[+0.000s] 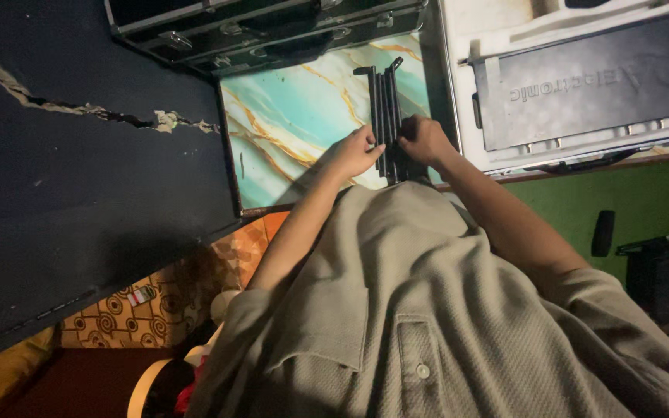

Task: The person handles several black metal support rods, places them into a custom foam insert within a hard-shell equipment case, and presses them down into their designated slots.

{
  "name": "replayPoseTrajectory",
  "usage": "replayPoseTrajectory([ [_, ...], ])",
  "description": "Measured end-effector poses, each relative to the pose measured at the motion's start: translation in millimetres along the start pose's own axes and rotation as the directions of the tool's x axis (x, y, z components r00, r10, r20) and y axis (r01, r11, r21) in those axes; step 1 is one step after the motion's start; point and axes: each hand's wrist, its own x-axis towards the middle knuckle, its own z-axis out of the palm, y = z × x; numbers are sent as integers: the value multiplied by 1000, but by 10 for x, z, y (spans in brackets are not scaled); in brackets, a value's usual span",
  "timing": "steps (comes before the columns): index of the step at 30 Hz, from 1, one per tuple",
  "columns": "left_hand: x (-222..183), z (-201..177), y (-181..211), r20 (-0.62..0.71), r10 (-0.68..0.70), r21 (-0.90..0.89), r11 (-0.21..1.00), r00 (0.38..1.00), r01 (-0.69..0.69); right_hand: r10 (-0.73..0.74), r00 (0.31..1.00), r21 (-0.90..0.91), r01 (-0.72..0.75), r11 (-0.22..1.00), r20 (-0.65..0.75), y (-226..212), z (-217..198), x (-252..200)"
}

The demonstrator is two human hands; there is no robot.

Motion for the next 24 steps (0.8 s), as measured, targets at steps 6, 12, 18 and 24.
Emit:
replayPoseTrajectory([
  [6,-7,97,-19,-70,-28,50,998,997,31,-66,996,-63,62,996,-65,36,51,-11],
  [12,45,344,-208,-206,-129,-188,978,970,90,134,991,-67,-135,989,-23,-125,-21,38],
  [18,-73,264,23,-259,-66,-552,829,964,-92,37,991,66,-29,997,-126,-325,-360,-12],
  [24,-570,-303,962,-115,-6,-590,805,993,-63,84,996,704,-49,709,-16,-1002,-932,-167],
])
